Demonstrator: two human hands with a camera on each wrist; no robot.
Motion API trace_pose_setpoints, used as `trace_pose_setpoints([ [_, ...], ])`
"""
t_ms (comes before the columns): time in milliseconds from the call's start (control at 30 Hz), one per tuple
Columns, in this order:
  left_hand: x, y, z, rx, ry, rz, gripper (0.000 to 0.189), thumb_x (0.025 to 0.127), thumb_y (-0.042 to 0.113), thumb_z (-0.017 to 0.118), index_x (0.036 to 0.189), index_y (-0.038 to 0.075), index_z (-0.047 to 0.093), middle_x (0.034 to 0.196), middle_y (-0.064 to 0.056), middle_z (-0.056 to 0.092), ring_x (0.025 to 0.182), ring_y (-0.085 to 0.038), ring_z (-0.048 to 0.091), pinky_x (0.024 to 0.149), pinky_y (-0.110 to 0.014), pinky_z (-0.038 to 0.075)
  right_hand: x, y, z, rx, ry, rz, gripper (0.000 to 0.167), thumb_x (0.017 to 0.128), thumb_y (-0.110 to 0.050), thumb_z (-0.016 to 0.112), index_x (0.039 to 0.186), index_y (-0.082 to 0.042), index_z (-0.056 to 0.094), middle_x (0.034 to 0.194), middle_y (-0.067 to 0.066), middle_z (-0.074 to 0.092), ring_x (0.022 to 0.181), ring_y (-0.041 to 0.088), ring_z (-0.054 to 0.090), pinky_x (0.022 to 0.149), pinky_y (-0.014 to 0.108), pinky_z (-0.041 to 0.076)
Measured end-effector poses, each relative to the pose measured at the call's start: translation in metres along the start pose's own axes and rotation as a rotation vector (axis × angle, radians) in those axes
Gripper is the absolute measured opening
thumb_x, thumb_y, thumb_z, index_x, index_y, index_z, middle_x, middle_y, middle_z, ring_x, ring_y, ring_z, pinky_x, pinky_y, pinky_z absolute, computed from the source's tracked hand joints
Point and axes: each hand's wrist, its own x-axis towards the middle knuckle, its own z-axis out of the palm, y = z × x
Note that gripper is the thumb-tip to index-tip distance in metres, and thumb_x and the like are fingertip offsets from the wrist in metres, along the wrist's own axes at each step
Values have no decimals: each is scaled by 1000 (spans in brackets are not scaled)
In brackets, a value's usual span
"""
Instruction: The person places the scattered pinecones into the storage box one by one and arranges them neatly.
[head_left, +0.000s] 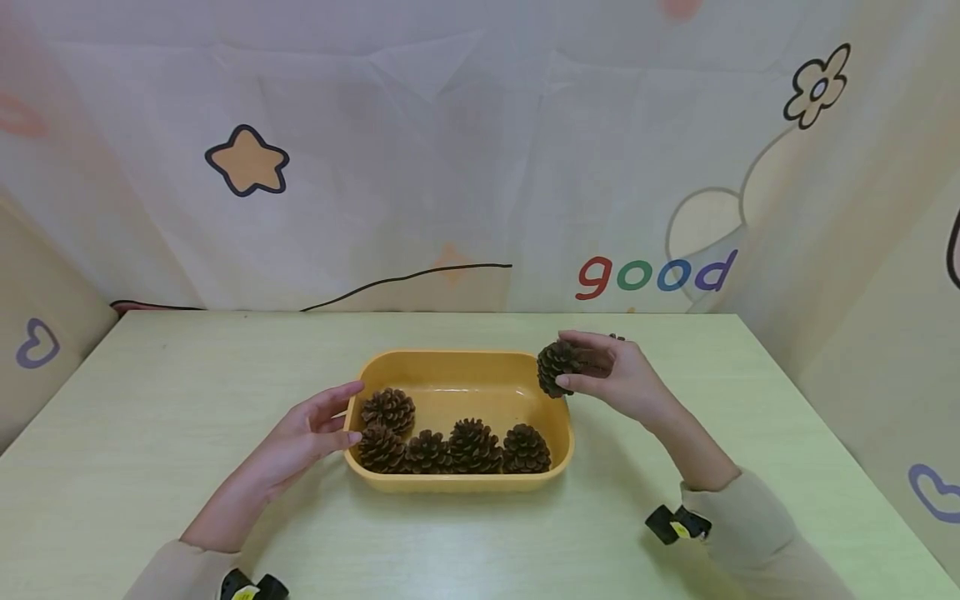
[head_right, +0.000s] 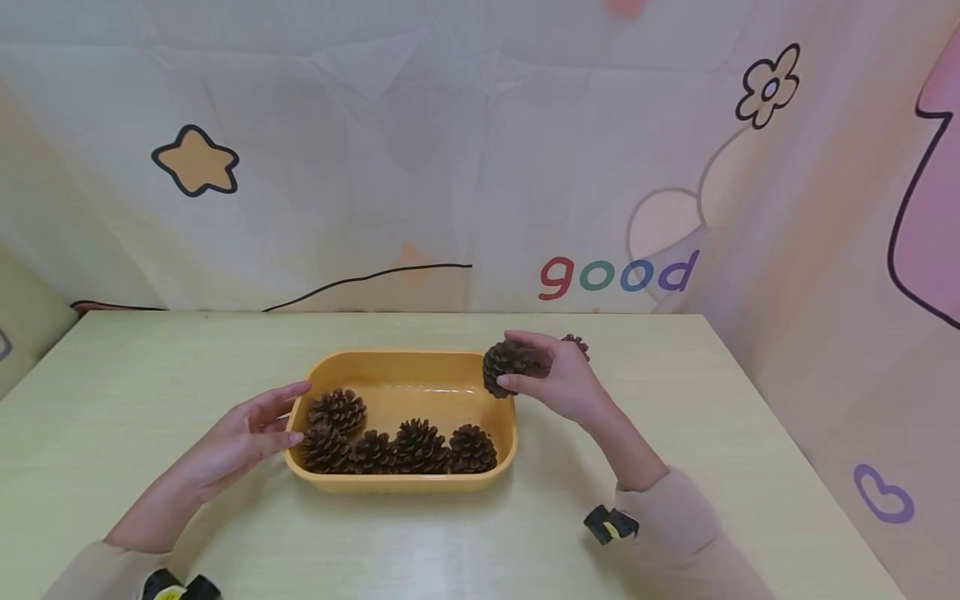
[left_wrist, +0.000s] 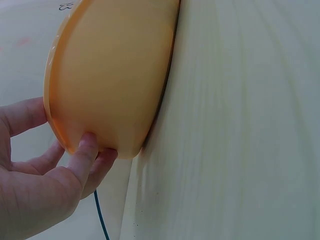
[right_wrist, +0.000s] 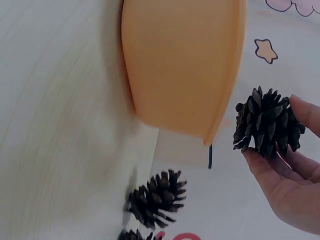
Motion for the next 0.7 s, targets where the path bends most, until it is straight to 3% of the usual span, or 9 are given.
trace_pose_setpoints([
  [400, 0, -1, 0, -2, 2, 4, 70, 85, 4, 60, 143, 3, 23, 145, -23, 21, 128, -41, 30, 94, -34, 41, 12, -14, 35, 89, -94, -53, 53, 79, -7, 70, 128, -2, 50, 124, 18, 54, 114, 30, 53, 79, 31, 51],
  [700, 0, -1, 1, -13, -4, 8, 70, 85, 4, 60, 143, 3, 23, 145, -24, 21, 128, -42, 29, 93, -31, 42, 18, -22, 58, 97, -140, -72, 54, 79, -9, 70, 128, -1, 50, 124, 15, 55, 113, 28, 53, 81, 33, 50],
])
